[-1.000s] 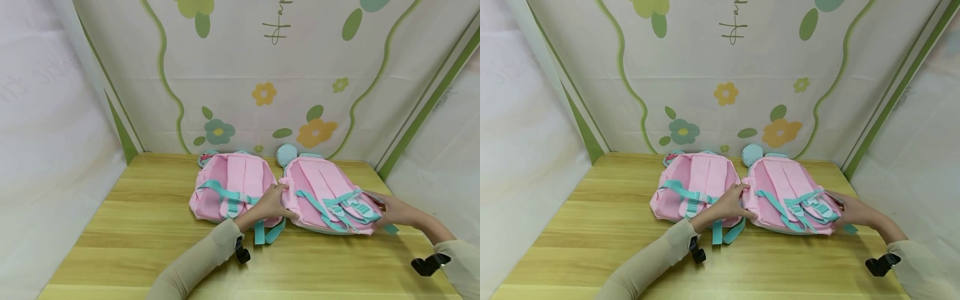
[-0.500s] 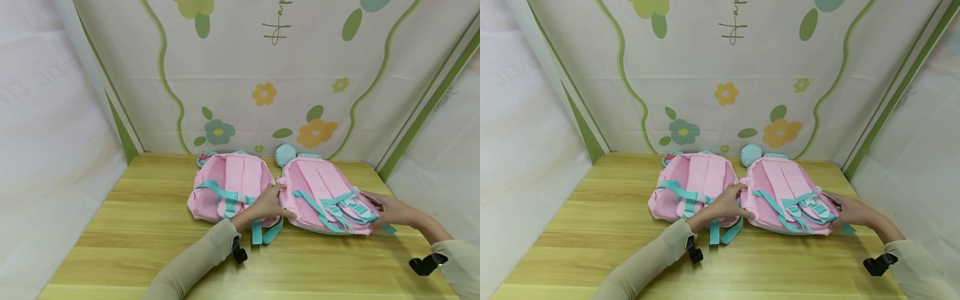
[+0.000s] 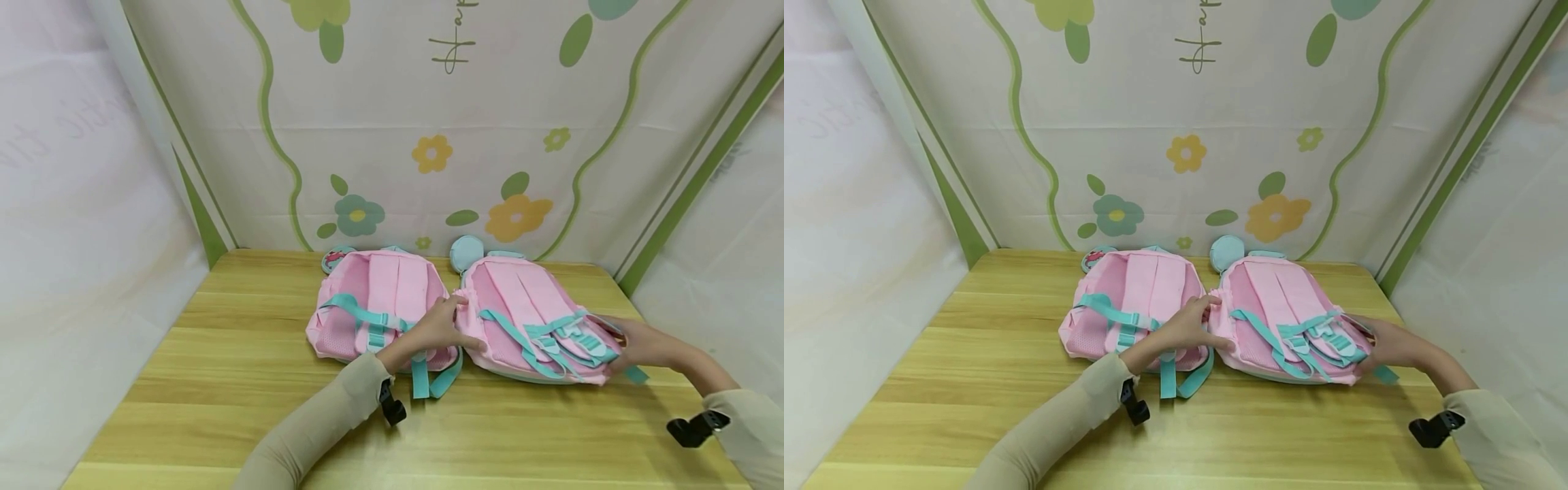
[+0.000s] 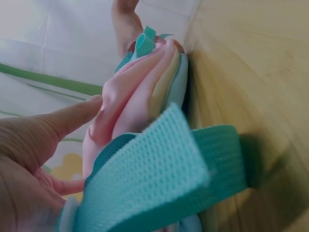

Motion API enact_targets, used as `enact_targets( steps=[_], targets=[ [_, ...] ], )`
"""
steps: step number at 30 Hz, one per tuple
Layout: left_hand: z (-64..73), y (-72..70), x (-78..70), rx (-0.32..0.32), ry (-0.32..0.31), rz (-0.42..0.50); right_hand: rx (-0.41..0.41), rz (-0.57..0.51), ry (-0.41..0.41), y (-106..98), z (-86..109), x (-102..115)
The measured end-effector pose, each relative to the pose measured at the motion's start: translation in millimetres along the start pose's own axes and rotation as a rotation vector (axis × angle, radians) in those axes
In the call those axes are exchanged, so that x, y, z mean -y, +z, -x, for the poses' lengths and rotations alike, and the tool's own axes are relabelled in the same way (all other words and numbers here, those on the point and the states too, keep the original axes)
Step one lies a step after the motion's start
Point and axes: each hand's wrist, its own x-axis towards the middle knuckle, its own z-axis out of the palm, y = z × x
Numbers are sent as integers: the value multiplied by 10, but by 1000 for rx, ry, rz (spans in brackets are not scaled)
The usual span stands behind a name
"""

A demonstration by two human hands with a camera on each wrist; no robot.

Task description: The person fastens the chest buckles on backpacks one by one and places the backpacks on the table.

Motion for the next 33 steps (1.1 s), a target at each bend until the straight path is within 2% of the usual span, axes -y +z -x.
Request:
enact_targets(
  steps=[5,9,13,18,22,24,30,33],
  targets=[
    [-27,-47,-104,-20,24,34,14,-4,11,-14,-1,-1],
    [-78,-50,-208,-44,90,5,21,11,23,-25,-6,-1],
    [-141,7,-307,-49,168,10,22,35,30,-33,-4,-4],
    [-243,130,-414,3,272,13,33,19,25,-35,0,-10],
    [-337,237,-483,68,349,12,50,-11,29,-32,-1,-3],
    [-382,294,-510,87,361,10,57,-24,34,-30,-2,-1],
    [-474,439,-553,116,328,15,54,-7,29,-24,-13,-19],
    [-501,492,-561,126,330,16,62,-7,32,-25,-24,-24]
  ],
)
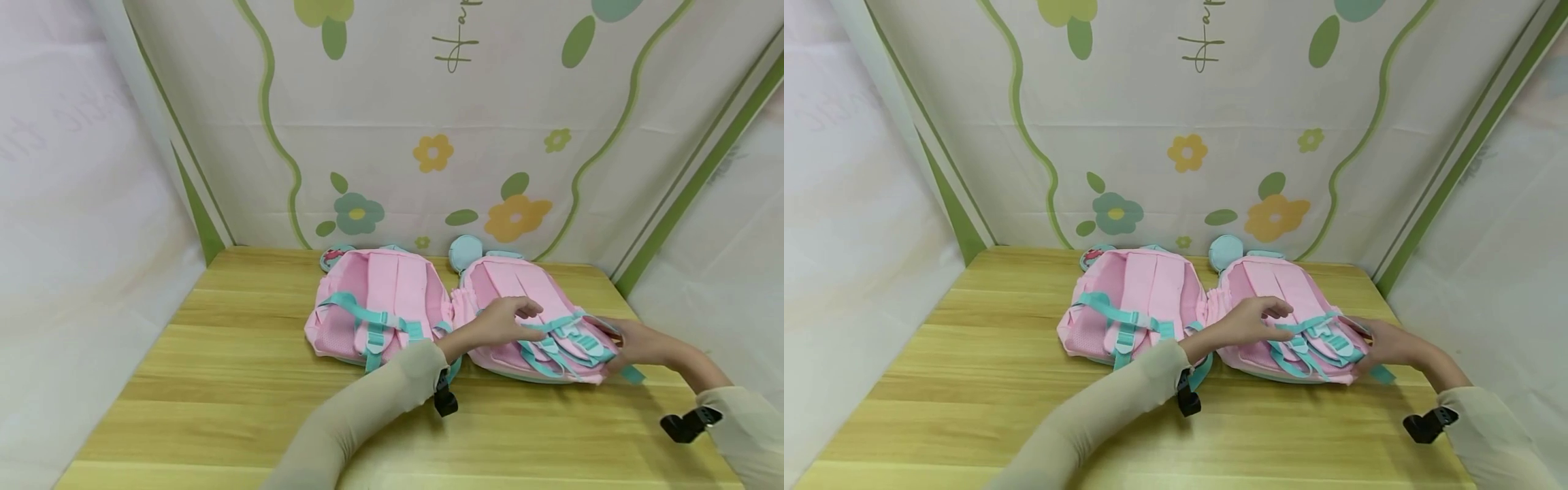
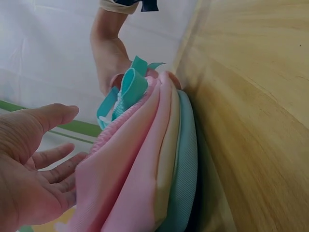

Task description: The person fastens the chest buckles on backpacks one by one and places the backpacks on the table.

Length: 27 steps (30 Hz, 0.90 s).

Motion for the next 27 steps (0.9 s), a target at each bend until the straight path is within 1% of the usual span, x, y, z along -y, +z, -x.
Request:
enact_targets(
  steps=[4,9,14,17,23,27],
  targets=[
    [-56,67,-11,4,-8,-17,8,-15,-4,4,-20,-7],
    [-125,155,-11,16,-43,-38,20,-36,-14,9,-43,-4],
    [-175,226,11,29,-70,-76,7,4,2,12,-46,20],
    [-198,253,18,32,-81,-99,2,13,6,9,-45,31],
    [-221,280,-5,46,-84,-125,17,-59,-4,-3,-26,21],
    [-231,297,-13,53,-80,-145,23,-66,-3,-6,-18,24]
  ],
)
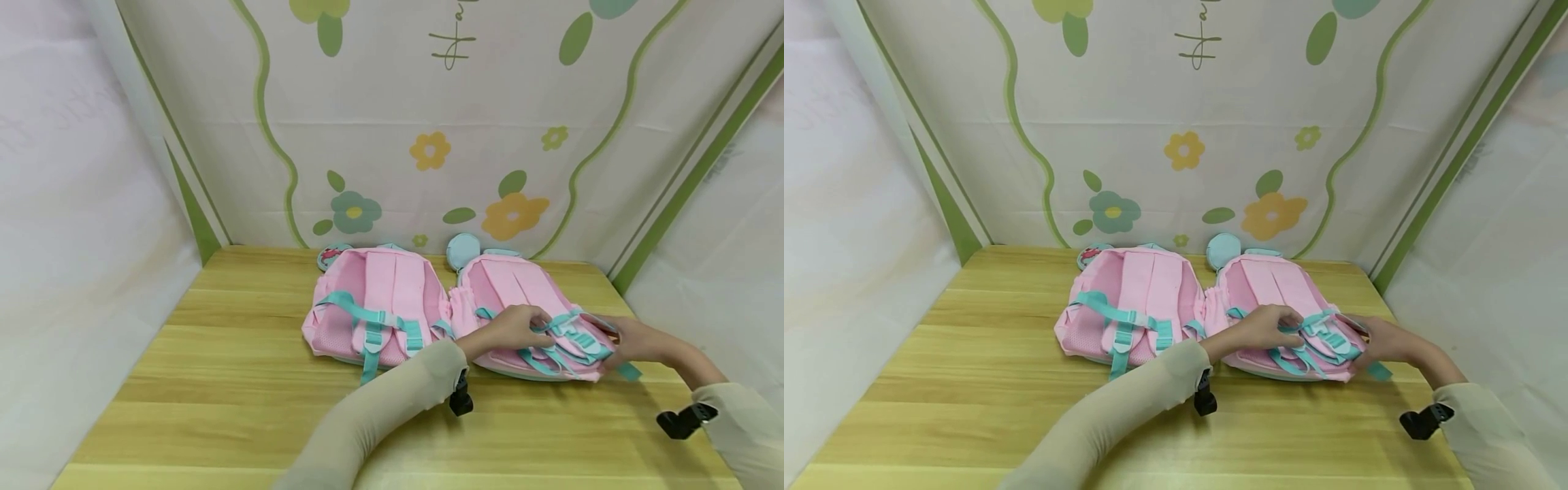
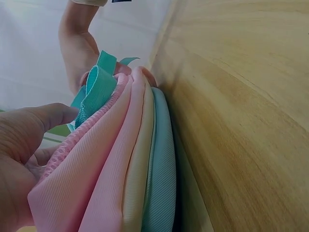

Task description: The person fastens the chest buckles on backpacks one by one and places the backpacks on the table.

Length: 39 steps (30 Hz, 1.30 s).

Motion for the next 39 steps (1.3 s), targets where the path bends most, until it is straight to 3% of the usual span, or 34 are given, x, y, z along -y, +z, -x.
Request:
enact_targets(
  steps=[8,14,22,28,35,39],
  targets=[
    [-23,14,7,-23,-30,-30,-4,29,13,-4,3,19],
    [-61,11,24,-24,-37,3,-24,103,20,-1,-6,46],
    [-125,13,56,-17,-56,54,-35,80,17,-15,4,31],
    [-178,-10,95,2,-69,133,-28,96,33,-7,-6,37],
    [-242,-86,112,40,-128,301,-17,72,24,1,-16,29],
    [-270,-108,83,55,-149,308,-9,37,16,-1,-14,10]
  ],
)
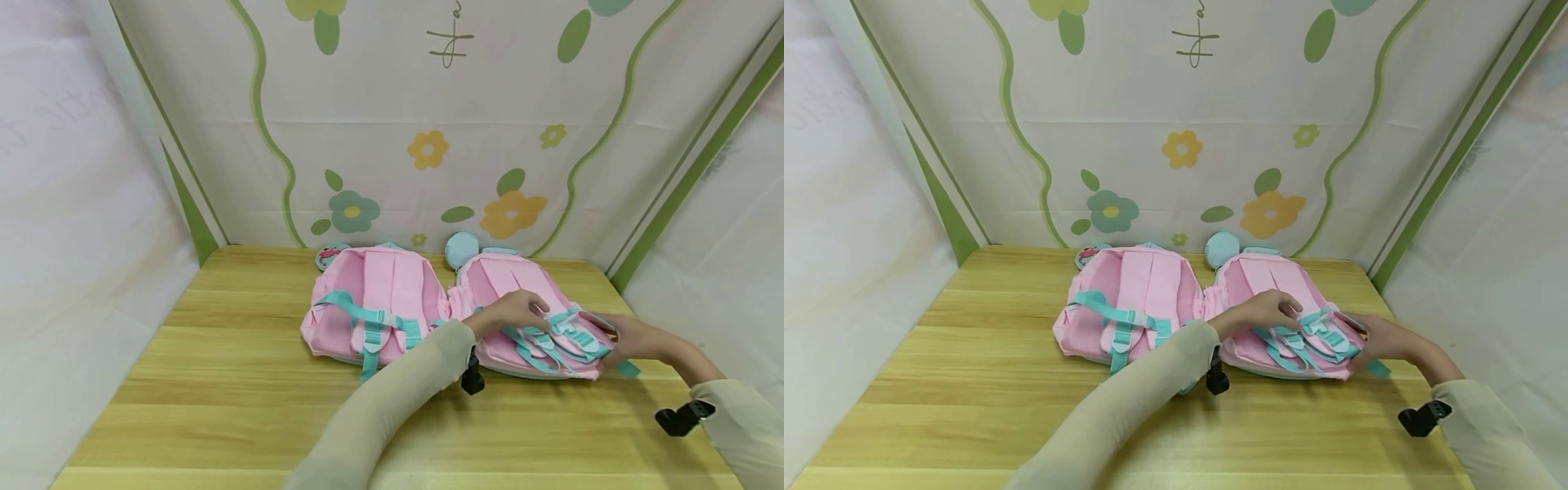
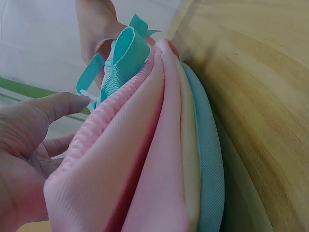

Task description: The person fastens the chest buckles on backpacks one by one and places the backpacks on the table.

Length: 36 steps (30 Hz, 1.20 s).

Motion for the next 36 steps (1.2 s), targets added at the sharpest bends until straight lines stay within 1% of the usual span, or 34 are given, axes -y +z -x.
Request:
enact_targets(
  steps=[5,8,15,17,21,24,29,32,36],
  targets=[
    [-28,25,4,20,-8,-114,5,16,11,5,-2,23],
    [-48,52,28,20,0,-158,5,27,16,8,-3,41],
    [-43,69,55,-10,11,-162,15,35,22,11,3,60],
    [-30,68,45,-22,29,-173,27,10,20,8,6,60],
    [-16,78,16,-46,64,-225,44,-20,12,-2,9,60],
    [-12,94,-8,-58,87,-256,33,-9,11,-4,17,59],
    [-16,130,-46,-63,137,-292,20,-31,-35,1,27,45],
    [-22,160,-74,-70,142,-324,24,-48,-51,3,26,35],
    [-11,190,-116,-87,132,-368,32,-59,-56,6,14,27]
  ],
)
